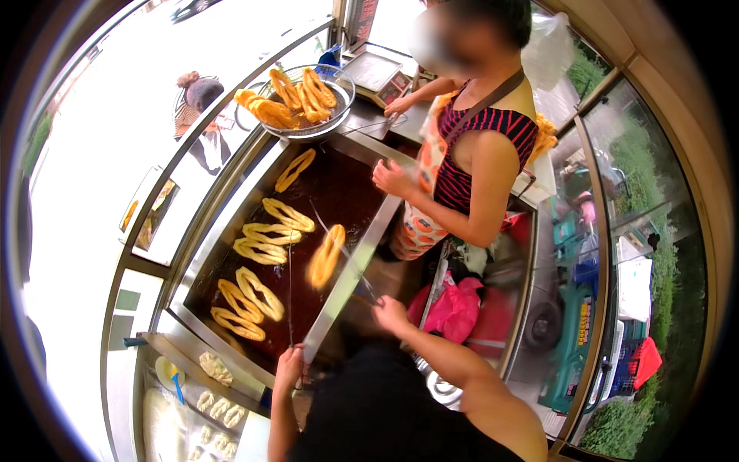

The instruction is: The person cuts a long strip of dough into smaller pieces using a bench scraper, then twists each piece and places them into a deep fryer. The person also uses a brush to apply oil to the dough and uses metal skewers to manage the frying process.

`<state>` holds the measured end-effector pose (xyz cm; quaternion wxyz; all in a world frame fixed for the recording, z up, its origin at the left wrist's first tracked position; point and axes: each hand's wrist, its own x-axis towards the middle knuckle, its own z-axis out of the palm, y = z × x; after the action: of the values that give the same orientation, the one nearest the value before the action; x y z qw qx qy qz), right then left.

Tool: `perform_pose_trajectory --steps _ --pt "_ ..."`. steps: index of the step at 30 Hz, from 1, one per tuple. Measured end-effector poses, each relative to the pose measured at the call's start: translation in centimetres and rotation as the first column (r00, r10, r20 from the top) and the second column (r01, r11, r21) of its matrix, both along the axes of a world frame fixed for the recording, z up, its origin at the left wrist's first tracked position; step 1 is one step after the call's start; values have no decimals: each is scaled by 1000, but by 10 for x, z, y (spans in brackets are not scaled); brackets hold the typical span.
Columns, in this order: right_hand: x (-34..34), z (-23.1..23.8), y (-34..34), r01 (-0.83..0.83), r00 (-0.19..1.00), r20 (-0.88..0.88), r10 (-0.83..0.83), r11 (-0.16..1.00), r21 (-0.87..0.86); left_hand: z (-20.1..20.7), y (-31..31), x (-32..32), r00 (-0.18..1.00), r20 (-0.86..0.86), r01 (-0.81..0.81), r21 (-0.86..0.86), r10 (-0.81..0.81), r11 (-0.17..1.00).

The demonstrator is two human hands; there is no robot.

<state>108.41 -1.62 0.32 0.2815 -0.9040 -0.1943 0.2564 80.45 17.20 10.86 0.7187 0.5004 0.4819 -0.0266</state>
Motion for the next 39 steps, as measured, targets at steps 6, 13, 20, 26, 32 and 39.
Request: perform_pose_trajectory --steps 6,13,20,26,32,39 --pt "-13 27 2 -82 992 -103 76 995 -56 -9 1 8 999 8 -37 -25 37 999" --pt "-23 42 -3 -91 989 -123 82 993 -71 -10 1 15 1000 -1 -12 -19 12 1000" --pt "-29 28 -5 -32 999 -30 34 998 53 -10 5 19 999 41 -31 18 30 999" --pt "-17 2 -12 17 996 -83 -18 1000 -7 -12 51 51 999 51 0 101 -5 995" --pt "-9 15 -9 18 992 -123 -10 998 67 -9 131 112 998 -40 53 233 -45 971" --pt "3 9 -29 14 984 -180 4 995 96 -16 98 83 995 -99 6 188 13 982"
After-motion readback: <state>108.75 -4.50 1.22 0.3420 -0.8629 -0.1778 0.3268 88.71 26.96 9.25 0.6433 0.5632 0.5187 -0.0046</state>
